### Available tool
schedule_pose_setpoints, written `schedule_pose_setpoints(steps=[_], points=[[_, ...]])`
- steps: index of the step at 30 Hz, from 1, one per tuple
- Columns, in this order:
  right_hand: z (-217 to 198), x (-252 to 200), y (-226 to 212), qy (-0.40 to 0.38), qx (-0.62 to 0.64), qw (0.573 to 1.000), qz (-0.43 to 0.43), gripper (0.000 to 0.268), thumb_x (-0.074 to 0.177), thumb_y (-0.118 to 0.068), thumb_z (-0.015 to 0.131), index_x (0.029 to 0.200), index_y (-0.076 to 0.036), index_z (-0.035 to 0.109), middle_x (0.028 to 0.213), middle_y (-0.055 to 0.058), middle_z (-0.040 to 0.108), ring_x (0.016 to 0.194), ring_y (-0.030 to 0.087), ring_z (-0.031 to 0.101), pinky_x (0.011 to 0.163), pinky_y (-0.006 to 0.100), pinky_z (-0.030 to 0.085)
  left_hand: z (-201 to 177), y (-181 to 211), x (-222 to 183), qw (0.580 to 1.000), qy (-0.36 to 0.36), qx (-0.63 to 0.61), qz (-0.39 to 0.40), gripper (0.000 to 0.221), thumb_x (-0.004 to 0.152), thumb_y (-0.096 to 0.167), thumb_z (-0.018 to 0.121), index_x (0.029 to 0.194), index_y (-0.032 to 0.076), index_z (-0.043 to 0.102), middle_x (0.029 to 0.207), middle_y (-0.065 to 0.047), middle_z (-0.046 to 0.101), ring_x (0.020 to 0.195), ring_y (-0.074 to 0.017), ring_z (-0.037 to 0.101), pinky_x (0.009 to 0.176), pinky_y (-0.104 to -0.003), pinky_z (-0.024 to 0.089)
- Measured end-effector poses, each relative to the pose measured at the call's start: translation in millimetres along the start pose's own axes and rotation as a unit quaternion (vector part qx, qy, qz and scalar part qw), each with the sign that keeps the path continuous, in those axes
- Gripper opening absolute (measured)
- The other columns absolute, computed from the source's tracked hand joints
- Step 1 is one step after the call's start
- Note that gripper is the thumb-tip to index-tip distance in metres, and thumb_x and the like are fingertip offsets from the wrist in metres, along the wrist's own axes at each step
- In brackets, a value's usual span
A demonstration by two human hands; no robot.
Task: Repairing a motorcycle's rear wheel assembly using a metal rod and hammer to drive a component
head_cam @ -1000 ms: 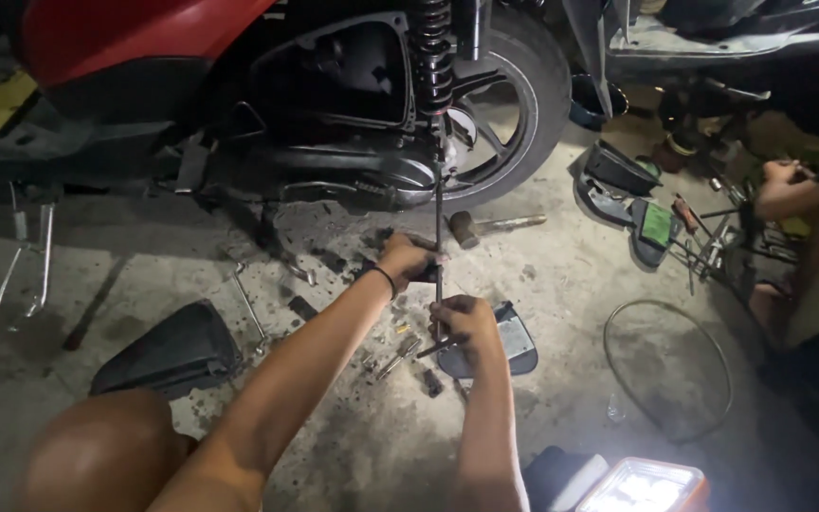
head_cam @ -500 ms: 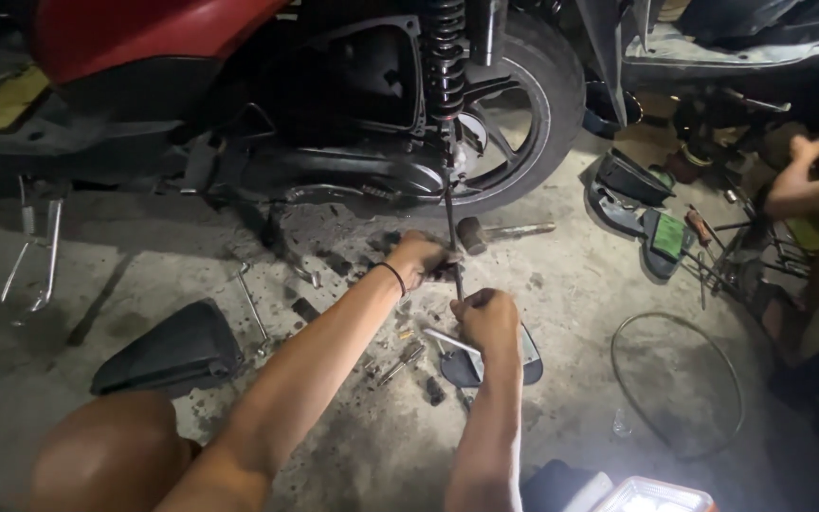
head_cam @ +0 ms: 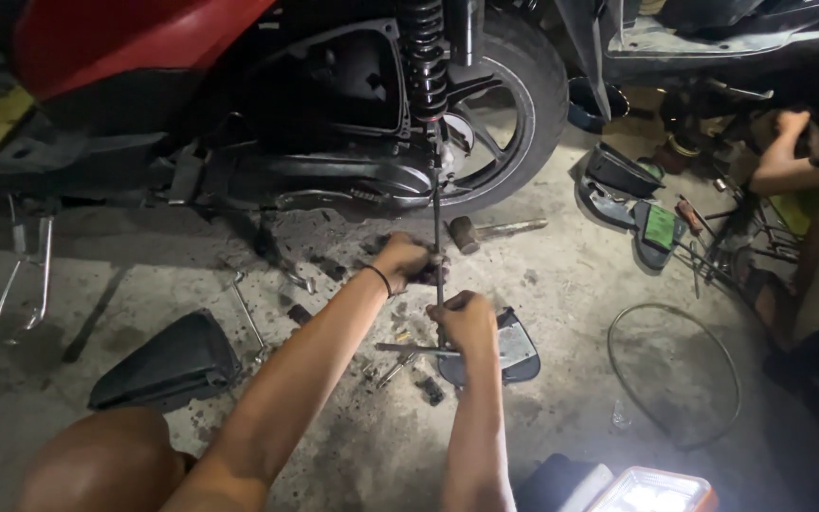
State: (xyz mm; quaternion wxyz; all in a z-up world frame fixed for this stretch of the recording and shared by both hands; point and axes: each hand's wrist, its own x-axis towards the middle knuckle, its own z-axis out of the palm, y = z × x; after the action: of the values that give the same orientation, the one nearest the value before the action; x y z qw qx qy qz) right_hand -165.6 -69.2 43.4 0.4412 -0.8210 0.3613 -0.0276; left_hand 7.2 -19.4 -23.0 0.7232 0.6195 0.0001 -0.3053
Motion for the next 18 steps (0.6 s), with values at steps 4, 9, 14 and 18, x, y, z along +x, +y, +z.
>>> schedule_pose_setpoints(steps=[4,9,14,18], points=[[35.3,29.9,37.3,-0.010,-0.066,0.998,0.006,0.026,0.075,-0.038,0.082,0.095,-0.021,0.080,0.083,0.009,0.079,0.095,0.031,0.076,0.078,0.040,0.058,-4.1,-22.4,22.8,0.976,0.042,0.215,0.018,0.026,0.076,0.001,0.082,0.099,0.012,0.082,0.087,-0.018,0.078,0.078,-0.0345,0.077,0.059,-0.044,0.065],[68.7,44.5,68.1,-0.075,0.123,0.990,-0.008,0.036,0.075,-0.035,0.082,0.103,-0.011,0.081,0.085,0.016,0.078,0.081,0.030,0.077,0.067,0.041,0.059,-9.0,33.1,-37.9,0.937,0.028,0.346,-0.040,0.066,0.067,0.026,0.092,0.120,-0.006,0.069,0.127,-0.022,0.071,0.121,-0.0366,0.066,0.097,-0.047,0.057],[26.3,9.7,34.8,-0.029,0.233,0.972,-0.004,0.031,0.068,-0.019,0.085,0.091,0.001,0.078,0.066,0.019,0.069,0.058,0.026,0.068,0.047,0.036,0.053,1.0,28.6,-36.9,0.981,0.030,0.190,0.001,0.042,0.075,0.006,0.083,0.113,-0.008,0.071,0.112,-0.028,0.072,0.102,-0.0398,0.072,0.079,-0.048,0.063],[-18.8,-15.0,-22.7,0.014,0.010,0.999,0.032,0.028,0.073,-0.038,0.082,0.088,-0.015,0.079,0.059,0.005,0.072,0.068,0.023,0.076,0.060,0.034,0.057,11.7,45.6,-33.4,0.986,0.004,0.166,0.000,0.016,0.077,0.003,0.079,0.075,-0.009,0.070,0.056,-0.018,0.064,0.036,-0.0247,0.056,0.028,-0.034,0.043]])
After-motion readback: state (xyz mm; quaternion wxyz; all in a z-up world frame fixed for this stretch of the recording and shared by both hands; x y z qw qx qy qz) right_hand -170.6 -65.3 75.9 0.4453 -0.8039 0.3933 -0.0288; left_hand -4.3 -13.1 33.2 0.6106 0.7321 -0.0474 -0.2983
